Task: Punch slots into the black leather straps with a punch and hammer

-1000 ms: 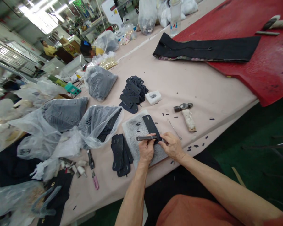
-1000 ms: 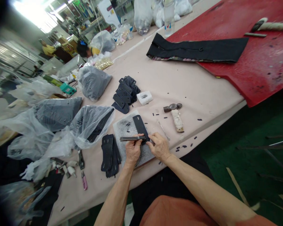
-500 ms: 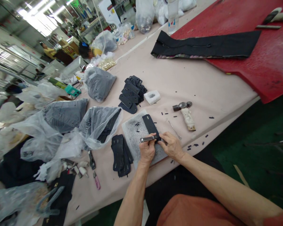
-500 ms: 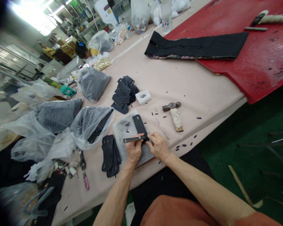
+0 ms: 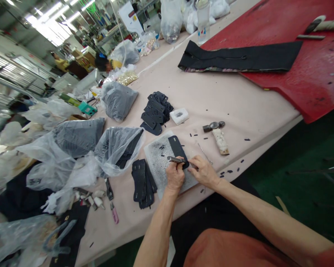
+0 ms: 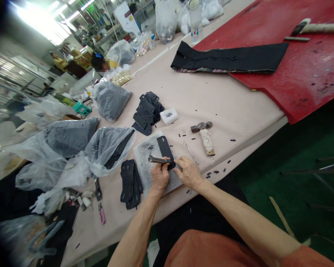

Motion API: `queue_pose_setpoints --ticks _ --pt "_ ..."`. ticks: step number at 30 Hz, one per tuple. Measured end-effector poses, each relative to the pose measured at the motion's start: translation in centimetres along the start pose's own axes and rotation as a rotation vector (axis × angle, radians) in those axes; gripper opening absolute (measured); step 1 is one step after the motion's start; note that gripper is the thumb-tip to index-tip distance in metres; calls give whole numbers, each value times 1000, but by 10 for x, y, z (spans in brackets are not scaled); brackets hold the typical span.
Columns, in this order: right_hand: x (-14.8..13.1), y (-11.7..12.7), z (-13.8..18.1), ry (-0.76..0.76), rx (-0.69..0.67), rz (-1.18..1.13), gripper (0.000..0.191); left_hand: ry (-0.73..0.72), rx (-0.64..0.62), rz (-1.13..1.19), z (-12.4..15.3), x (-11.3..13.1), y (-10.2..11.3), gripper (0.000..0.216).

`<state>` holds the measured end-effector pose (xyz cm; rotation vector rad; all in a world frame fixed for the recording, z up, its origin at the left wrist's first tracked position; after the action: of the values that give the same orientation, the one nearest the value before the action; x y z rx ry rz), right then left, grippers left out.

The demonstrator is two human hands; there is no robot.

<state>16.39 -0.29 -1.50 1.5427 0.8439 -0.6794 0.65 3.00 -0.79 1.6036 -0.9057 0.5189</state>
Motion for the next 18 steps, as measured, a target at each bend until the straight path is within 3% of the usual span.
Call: queue_pose_setpoints --ticks 3,6,8,11,14,18 --pt "12 35 -11 -23 143 72 26 14 -6 15 0 0 1 20" --pt "36 78 -29 -143 300 314 34 17 -7 28 -1 1 1 21" --pt "54 99 -43 -265 278 495 47 5 -10 26 -1 2 1 21" --pt "71 110 -61 -424 117 586 56 -3 -24 7 -1 2 0 21" --pt "72 107 -74 -550 65 442 41 3 -34 2 -1 2 -1 20" --pt "58 101 -75 -818 159 -250 26 25 -20 10 0 2 -2 18"
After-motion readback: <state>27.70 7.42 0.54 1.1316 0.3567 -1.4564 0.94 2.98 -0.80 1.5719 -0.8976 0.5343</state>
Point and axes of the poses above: each hand's wrist, its own z-axis away from the middle knuckle, its own y-axis out of the back of the hand, x = y × z, the point moved 1 cm from there along -z, towards the middle knuckle, and after that the axes turned 2 degrees about z, right-handed, at the moved point
